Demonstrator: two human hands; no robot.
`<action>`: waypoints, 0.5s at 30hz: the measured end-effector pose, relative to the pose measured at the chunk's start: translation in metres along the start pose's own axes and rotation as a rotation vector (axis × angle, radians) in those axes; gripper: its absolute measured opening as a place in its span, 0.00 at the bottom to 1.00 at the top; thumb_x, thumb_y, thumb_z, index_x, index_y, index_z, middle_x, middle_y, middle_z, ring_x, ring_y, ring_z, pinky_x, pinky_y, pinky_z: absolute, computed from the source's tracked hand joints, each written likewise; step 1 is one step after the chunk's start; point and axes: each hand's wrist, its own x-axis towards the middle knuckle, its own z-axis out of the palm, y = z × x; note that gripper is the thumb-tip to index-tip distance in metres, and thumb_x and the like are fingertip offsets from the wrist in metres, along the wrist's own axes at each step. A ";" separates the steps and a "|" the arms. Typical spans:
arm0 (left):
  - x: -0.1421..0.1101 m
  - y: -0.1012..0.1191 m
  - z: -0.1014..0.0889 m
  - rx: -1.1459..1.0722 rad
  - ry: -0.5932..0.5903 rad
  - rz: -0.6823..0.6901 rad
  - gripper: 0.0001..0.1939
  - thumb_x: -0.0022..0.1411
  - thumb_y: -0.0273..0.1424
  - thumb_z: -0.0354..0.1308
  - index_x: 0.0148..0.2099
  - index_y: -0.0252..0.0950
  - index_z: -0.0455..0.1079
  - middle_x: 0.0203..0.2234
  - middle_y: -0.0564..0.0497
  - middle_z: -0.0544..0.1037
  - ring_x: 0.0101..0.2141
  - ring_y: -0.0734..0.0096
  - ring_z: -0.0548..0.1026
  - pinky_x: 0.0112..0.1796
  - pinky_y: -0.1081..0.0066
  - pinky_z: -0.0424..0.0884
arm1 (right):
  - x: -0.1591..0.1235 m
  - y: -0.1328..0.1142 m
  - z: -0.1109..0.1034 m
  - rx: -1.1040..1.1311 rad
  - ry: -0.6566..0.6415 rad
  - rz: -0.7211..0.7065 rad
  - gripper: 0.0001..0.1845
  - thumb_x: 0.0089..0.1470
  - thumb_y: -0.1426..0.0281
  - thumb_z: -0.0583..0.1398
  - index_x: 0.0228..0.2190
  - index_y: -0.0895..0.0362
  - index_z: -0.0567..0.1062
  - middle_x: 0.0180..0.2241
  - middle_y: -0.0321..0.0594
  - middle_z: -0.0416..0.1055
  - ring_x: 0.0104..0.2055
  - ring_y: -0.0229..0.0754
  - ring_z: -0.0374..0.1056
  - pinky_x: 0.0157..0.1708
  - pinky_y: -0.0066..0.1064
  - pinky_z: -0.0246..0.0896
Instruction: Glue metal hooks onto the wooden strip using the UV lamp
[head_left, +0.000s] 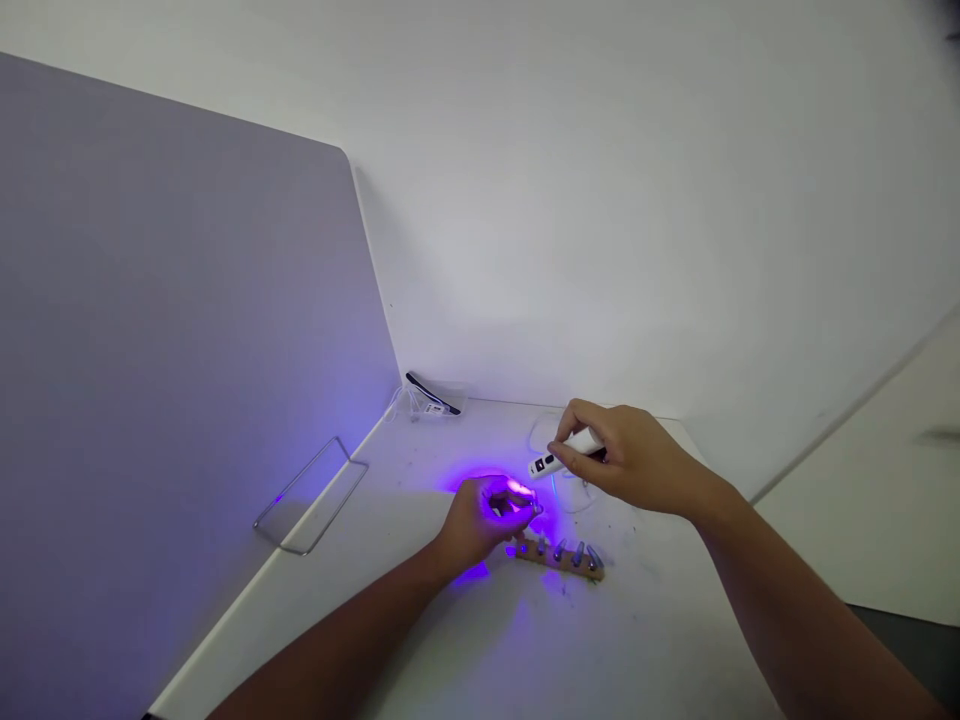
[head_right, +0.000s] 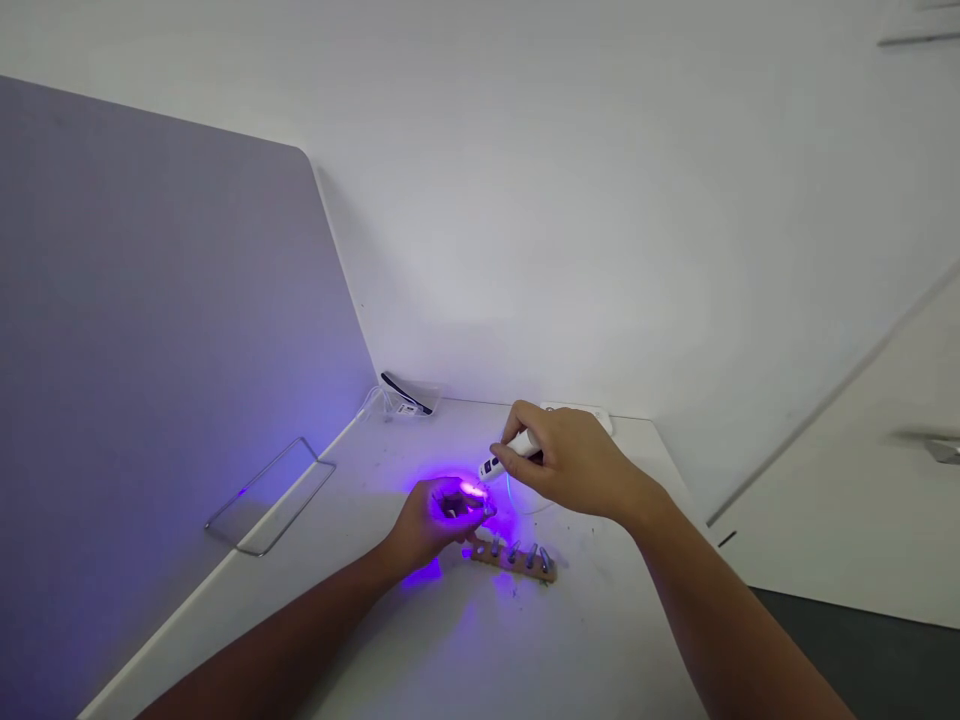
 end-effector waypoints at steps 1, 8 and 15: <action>0.000 -0.001 0.000 -0.005 0.003 -0.003 0.16 0.54 0.41 0.73 0.37 0.32 0.82 0.31 0.47 0.83 0.25 0.67 0.80 0.27 0.71 0.77 | 0.000 0.000 0.000 0.010 -0.001 0.004 0.12 0.65 0.55 0.58 0.37 0.50 0.71 0.24 0.30 0.77 0.26 0.39 0.71 0.27 0.29 0.56; 0.000 -0.006 -0.001 0.016 0.060 -0.044 0.07 0.52 0.31 0.71 0.33 0.33 0.81 0.24 0.51 0.81 0.25 0.68 0.78 0.27 0.73 0.74 | 0.000 0.002 0.000 0.043 -0.132 -0.067 0.07 0.63 0.61 0.60 0.35 0.51 0.71 0.28 0.32 0.79 0.26 0.38 0.72 0.27 0.29 0.58; -0.001 -0.004 0.000 0.031 0.062 -0.030 0.09 0.53 0.32 0.70 0.36 0.33 0.82 0.29 0.47 0.84 0.27 0.67 0.79 0.28 0.72 0.74 | -0.001 0.003 0.000 0.049 -0.120 -0.080 0.08 0.64 0.60 0.59 0.35 0.51 0.70 0.27 0.32 0.78 0.27 0.39 0.71 0.28 0.29 0.59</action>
